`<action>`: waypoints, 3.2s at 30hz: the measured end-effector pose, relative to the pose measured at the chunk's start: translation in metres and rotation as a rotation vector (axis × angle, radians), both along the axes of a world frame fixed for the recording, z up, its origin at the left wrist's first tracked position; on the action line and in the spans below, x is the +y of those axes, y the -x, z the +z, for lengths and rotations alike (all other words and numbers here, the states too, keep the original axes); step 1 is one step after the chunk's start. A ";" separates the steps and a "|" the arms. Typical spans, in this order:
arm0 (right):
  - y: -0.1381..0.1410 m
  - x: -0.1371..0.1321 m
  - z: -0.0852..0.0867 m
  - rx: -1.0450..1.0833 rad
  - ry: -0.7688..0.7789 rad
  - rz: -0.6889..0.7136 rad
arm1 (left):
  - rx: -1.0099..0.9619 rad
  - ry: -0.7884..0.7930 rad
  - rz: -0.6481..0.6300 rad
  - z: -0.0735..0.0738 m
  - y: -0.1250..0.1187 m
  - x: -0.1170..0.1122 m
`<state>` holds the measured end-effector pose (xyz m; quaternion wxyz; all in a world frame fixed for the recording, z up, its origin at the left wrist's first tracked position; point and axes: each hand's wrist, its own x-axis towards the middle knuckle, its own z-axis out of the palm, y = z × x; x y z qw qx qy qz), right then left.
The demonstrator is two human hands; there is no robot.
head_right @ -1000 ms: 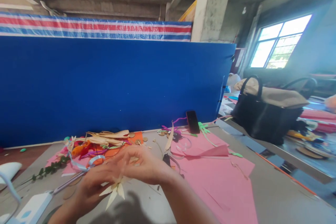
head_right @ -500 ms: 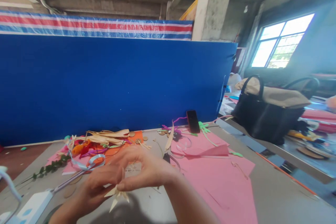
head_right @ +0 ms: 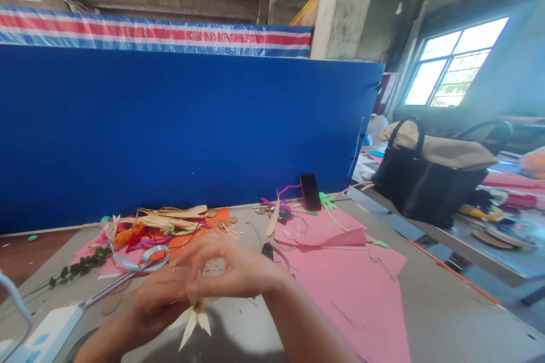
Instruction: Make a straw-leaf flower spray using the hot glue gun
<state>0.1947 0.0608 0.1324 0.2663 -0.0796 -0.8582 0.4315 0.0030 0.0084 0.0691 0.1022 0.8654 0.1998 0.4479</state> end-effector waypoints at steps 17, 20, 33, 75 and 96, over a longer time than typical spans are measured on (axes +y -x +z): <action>-0.002 -0.004 0.000 -0.095 -0.115 -0.055 | 0.080 -0.140 0.092 0.003 -0.003 -0.003; 0.002 -0.004 -0.001 -0.075 -0.091 -0.072 | 0.066 -0.203 0.114 0.006 -0.005 -0.004; 0.006 -0.008 0.000 0.156 0.146 -0.218 | -0.103 -0.294 0.194 -0.004 0.003 0.004; -0.010 -0.003 0.002 -0.120 -0.372 -0.233 | 0.039 -0.296 0.220 -0.015 0.003 0.014; 0.005 -0.005 -0.002 0.082 0.001 -0.150 | 0.121 -0.328 0.238 -0.002 -0.002 -0.004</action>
